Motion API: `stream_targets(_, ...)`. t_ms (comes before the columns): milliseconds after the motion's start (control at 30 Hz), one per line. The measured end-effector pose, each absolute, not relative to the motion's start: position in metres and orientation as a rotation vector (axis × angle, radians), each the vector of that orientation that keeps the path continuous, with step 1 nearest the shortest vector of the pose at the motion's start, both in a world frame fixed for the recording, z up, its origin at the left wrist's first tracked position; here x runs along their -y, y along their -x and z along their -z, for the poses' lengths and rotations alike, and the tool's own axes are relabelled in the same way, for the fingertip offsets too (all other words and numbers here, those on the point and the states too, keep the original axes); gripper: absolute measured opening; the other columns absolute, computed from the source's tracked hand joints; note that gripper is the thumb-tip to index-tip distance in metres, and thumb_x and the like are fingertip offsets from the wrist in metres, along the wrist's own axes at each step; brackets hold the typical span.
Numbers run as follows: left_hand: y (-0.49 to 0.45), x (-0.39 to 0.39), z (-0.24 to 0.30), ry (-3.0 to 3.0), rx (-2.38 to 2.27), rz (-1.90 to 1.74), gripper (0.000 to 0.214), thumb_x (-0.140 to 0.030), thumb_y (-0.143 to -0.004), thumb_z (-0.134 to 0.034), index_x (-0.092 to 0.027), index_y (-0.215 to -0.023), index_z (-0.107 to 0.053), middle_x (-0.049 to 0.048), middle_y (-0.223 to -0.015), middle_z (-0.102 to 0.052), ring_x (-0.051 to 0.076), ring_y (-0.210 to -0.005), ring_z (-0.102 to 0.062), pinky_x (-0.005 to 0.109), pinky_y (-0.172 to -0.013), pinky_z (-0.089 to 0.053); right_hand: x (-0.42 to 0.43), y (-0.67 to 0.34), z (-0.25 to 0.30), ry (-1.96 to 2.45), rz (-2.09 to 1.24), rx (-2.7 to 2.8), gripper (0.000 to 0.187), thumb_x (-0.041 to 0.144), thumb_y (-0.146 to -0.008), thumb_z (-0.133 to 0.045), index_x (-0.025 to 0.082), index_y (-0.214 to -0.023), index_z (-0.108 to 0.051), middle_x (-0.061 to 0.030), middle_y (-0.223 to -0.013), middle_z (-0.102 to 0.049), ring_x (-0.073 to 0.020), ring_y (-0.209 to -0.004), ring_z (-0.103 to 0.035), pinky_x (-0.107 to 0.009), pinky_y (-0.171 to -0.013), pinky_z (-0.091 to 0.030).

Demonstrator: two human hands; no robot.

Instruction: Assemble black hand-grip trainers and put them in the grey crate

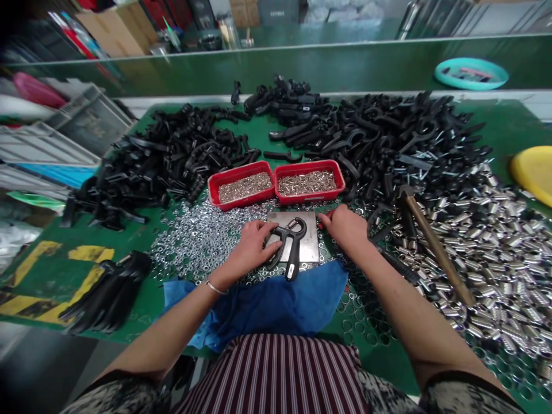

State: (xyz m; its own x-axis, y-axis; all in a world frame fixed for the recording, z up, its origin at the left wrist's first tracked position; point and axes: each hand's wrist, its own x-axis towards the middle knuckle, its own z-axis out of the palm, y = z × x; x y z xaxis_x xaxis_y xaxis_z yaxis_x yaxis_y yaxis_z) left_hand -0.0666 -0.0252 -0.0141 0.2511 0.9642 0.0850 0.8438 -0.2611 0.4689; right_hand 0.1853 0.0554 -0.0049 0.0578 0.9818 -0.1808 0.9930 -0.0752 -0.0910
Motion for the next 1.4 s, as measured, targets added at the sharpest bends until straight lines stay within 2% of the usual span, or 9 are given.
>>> stream_targets(100,0.064,0.026,0.015,-2.219,-1.644,-0.571,0.046,-0.04,-0.091,-0.064,-0.018,-0.131,-0.056,0.013,-0.129,-0.052,0.03,-0.123,-0.046,0.047,-0.109,-0.037,-0.061,-0.191,0.01,-2.23,0.411,-2.108,0.055,0.061,-0.093,-0.049,0.009,-0.108,-0.058,-0.0251,-0.1,-0.071,-0.0381,-0.095,-0.071,-0.04,-0.071,-0.051)
stream_targets(200,0.061,0.023,0.019,-2.208,-1.586,-0.558,0.046,-0.041,-0.09,-0.066,-0.02,-0.13,-0.056,0.0108,-0.124,-0.055,0.029,-0.12,-0.048,0.045,-0.108,-0.039,-0.059,-0.194,0.007,-2.262,0.487,-2.161,0.046,0.05,-0.097,-0.047,0.008,-0.114,-0.054,-0.023,-0.097,-0.072,-0.0339,-0.087,-0.071,-0.038,-0.069,-0.05)
stream_targets(367,0.062,0.022,0.021,-2.204,-1.628,-0.492,0.045,-0.045,-0.09,-0.065,-0.02,-0.127,-0.059,0.0102,-0.118,-0.056,0.029,-0.115,-0.049,0.046,-0.104,-0.04,-0.056,-0.203,-0.013,-2.36,0.835,-2.323,0.053,0.042,-0.09,-0.061,0.011,-0.13,-0.045,-0.01,-0.082,-0.073,-0.0238,-0.062,-0.067,-0.035,-0.063,-0.051)
stream_targets(467,0.062,0.026,0.018,-2.202,-1.652,-0.466,0.047,-0.046,-0.09,-0.064,-0.019,-0.128,-0.057,0.0113,-0.119,-0.056,0.03,-0.116,-0.049,0.046,-0.103,-0.04,-0.054,-0.21,-0.026,-2.318,1.311,-2.462,0.051,0.042,-0.086,-0.066,0.016,-0.128,-0.05,-0.0057,-0.084,-0.072,-0.0218,-0.064,-0.067,-0.037,-0.067,-0.056)
stream_targets(567,0.061,0.028,0.017,-2.196,-1.665,-0.442,0.047,-0.046,-0.091,-0.063,-0.017,-0.128,-0.057,0.0121,-0.118,-0.056,0.031,-0.116,-0.049,0.046,-0.102,-0.04,-0.045,-0.201,-0.029,-2.085,1.996,-2.451,0.032,0.045,-0.085,-0.066,0.02,-0.105,-0.059,-0.0066,-0.096,-0.071,-0.021,-0.078,-0.07,-0.041,-0.08,-0.059)
stream_targets(633,0.061,0.027,0.017,-2.193,-1.666,-0.434,0.047,-0.047,-0.091,-0.063,-0.017,-0.127,-0.057,0.0121,-0.118,-0.056,0.031,-0.116,-0.049,0.046,-0.101,-0.041,-0.035,-0.184,-0.025,-2.018,2.239,-2.391,0.029,0.049,-0.088,-0.062,0.021,-0.096,-0.058,-0.0077,-0.102,-0.071,-0.0224,-0.086,-0.071,-0.043,-0.084,-0.06)
stream_targets(967,0.063,0.025,0.021,-2.178,-1.679,-0.432,0.051,-0.053,-0.089,-0.065,-0.018,-0.125,-0.057,0.0107,-0.118,-0.055,0.03,-0.114,-0.048,0.045,-0.1,-0.039,-0.02,-0.125,0.014,-2.265,2.173,-2.272,0.038,0.063,-0.094,-0.048,0.026,-0.103,-0.041,-0.0129,-0.106,-0.075,-0.0266,-0.092,-0.075,-0.038,-0.069,-0.062)
stream_targets(1200,0.063,0.025,0.02,-2.175,-1.689,-0.425,0.05,-0.052,-0.089,-0.065,-0.018,-0.125,-0.056,0.0108,-0.119,-0.055,0.03,-0.114,-0.048,0.043,-0.098,-0.039,-0.022,-0.127,0.028,-2.157,2.444,-2.424,0.037,0.06,-0.093,-0.056,0.027,-0.098,-0.042,-0.0083,-0.087,-0.076,-0.0251,-0.067,-0.074,-0.038,-0.055,-0.061)
stream_targets(1400,0.063,0.026,0.021,-2.196,-1.689,-0.428,0.051,-0.053,-0.089,-0.065,-0.017,-0.124,-0.056,0.0114,-0.12,-0.056,0.03,-0.113,-0.048,0.043,-0.097,-0.039,-0.025,-0.126,0.024,-2.147,2.312,-2.479,0.038,0.06,-0.092,-0.058,0.027,-0.098,-0.04,-0.0087,-0.087,-0.075,-0.026,-0.065,-0.073,-0.041,-0.054,-0.06)
